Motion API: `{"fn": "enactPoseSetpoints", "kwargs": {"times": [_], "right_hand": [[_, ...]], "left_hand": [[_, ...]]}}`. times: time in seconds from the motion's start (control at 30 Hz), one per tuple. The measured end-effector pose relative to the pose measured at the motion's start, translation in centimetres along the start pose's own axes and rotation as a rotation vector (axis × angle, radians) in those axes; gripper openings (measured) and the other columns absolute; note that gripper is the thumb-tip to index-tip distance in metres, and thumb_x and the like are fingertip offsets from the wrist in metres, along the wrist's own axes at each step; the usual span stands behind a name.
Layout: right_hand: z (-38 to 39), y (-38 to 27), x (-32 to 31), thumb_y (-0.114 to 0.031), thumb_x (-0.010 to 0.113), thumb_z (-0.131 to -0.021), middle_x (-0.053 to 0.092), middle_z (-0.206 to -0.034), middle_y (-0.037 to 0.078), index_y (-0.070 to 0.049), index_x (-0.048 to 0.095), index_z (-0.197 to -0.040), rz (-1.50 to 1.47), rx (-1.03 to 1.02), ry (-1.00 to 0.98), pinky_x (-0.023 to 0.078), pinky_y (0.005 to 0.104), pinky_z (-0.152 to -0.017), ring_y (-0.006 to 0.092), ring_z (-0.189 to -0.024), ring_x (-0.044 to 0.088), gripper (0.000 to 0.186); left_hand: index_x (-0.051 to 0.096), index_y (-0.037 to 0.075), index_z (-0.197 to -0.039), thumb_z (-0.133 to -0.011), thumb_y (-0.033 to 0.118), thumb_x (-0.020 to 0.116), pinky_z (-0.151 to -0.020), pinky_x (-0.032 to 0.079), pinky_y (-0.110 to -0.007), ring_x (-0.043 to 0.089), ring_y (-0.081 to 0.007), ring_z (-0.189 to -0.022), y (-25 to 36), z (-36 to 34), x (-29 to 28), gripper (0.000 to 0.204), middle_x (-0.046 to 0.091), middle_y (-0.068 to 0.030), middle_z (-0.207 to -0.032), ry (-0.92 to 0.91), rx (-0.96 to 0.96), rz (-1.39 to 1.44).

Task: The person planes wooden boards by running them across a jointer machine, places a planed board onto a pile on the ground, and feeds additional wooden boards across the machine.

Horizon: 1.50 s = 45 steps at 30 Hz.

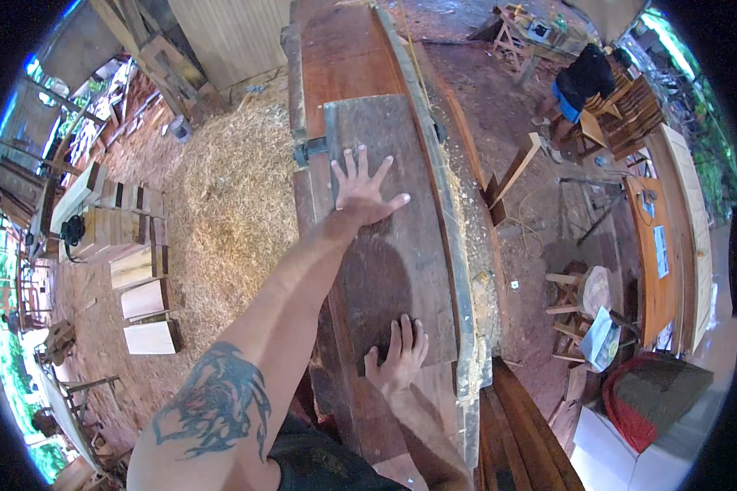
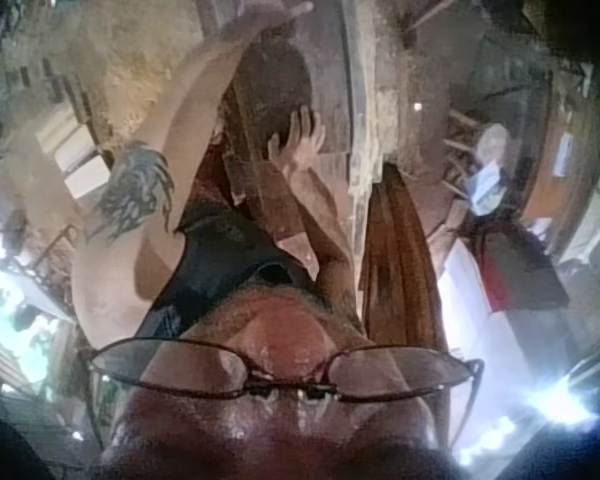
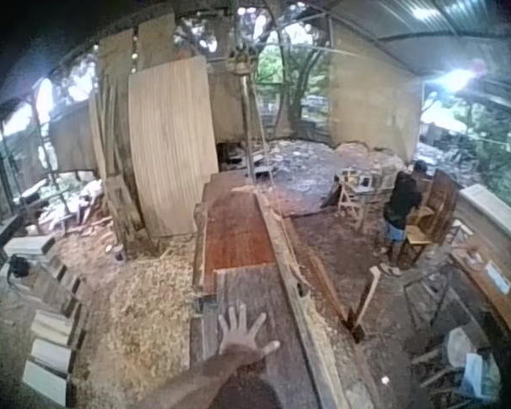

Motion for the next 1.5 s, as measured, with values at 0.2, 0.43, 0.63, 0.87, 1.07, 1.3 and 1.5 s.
{"fn": "enactPoseSetpoints", "kwargs": {"times": [0.2, 0.43, 0.63, 0.87, 1.07, 1.3, 1.5], "right_hand": [[-3.2, -0.5, 1.3, -0.030, 0.065, -0.078, 0.046, -0.151, 0.022, 0.002, 0.052, -0.140, 0.046, 0.007, -0.027, 0.028, 0.0668, -0.113, 0.0492, -0.141, 0.037, 0.070], [-7.1, -1.4, 2.8, -0.027, 0.064, -0.077, 0.045, -0.152, 0.023, 0.001, 0.047, -0.143, 0.057, -0.051, 0.032, 0.027, 0.0665, -0.112, 0.0490, -0.143, 0.035, 0.074], [-10.8, -2.2, 4.0, -0.024, 0.065, -0.077, 0.044, -0.152, 0.023, 0.002, 0.045, -0.144, 0.086, -0.065, 0.033, 0.026, 0.0655, -0.112, 0.0492, -0.142, 0.035, 0.074], [-15.3, -3.3, 5.3, -0.027, 0.061, -0.079, 0.048, -0.150, 0.021, 0.001, 0.055, -0.137, 0.150, -0.001, 0.029, 0.025, 0.0630, -0.116, 0.0465, -0.141, 0.039, 0.065], [-19.1, -3.6, 6.9, -0.029, 0.058, -0.080, 0.050, -0.148, 0.019, -0.001, 0.057, -0.134, 0.172, -0.024, 0.082, 0.027, 0.0625, -0.115, 0.0456, -0.139, 0.041, 0.061], [-23.1, -3.7, 8.7, -0.034, 0.057, -0.086, 0.051, -0.147, 0.018, -0.002, 0.057, -0.135, 0.230, -0.025, 0.099, 0.030, 0.0621, -0.111, 0.0446, -0.137, 0.043, 0.059], [-26.4, -4.3, 10.0, -0.037, 0.057, -0.089, 0.051, -0.148, 0.018, -0.004, 0.056, -0.138, 0.275, -0.045, 0.121, 0.031, 0.0619, -0.110, 0.0442, -0.137, 0.043, 0.059]], "left_hand": [[0.022, 0.030, -0.163, -0.084, 0.084, 0.048, -0.119, -0.002, -0.072, 0.000, -0.0513, -0.154, -1.5, -3.0, 0.0, 0.099, 0.006, -0.0268, -0.168, 0.007, 0.006, 0.001], [0.022, 0.031, -0.163, -0.084, 0.086, 0.046, -0.119, -0.003, -0.071, 0.000, -0.0509, -0.154, -3.4, -6.8, -0.4, 0.100, 0.006, -0.0266, -0.168, 0.022, -0.012, -0.008], [0.025, 0.030, -0.163, -0.083, 0.088, 0.043, -0.119, -0.003, -0.071, 0.000, -0.0507, -0.154, -5.1, -10.4, -0.4, 0.100, 0.008, -0.0260, -0.168, 0.059, -0.017, -0.014], [0.025, 0.028, -0.163, -0.085, 0.089, 0.038, -0.118, 0.001, -0.073, 0.004, -0.0533, -0.153, -7.3, -14.6, -0.6, 0.100, 0.011, -0.0280, -0.167, 0.093, 0.016, -0.039], [0.027, 0.026, -0.163, -0.085, 0.090, 0.036, -0.117, 0.002, -0.075, 0.004, -0.0551, -0.152, -9.0, -18.3, -0.2, 0.101, 0.012, -0.0293, -0.166, 0.158, 0.043, -0.043], [0.031, 0.025, -0.161, -0.084, 0.090, 0.039, -0.116, 0.003, -0.076, 0.006, -0.0565, -0.151, -11.0, -22.4, 0.2, 0.101, 0.013, -0.0305, -0.166, 0.185, 0.054, 0.000], [0.031, 0.026, -0.161, -0.082, 0.091, 0.039, -0.115, 0.002, -0.078, 0.004, -0.0585, -0.150, -12.5, -25.8, 0.2, 0.102, 0.013, -0.0311, -0.166, 0.182, 0.053, -0.012]]}}
Point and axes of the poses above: each hand's wrist, its own z-axis away from the middle knuckle, its own x-axis out of the palm, y = z × x, the point moved 6 cm from there along -z, towards the middle knuckle
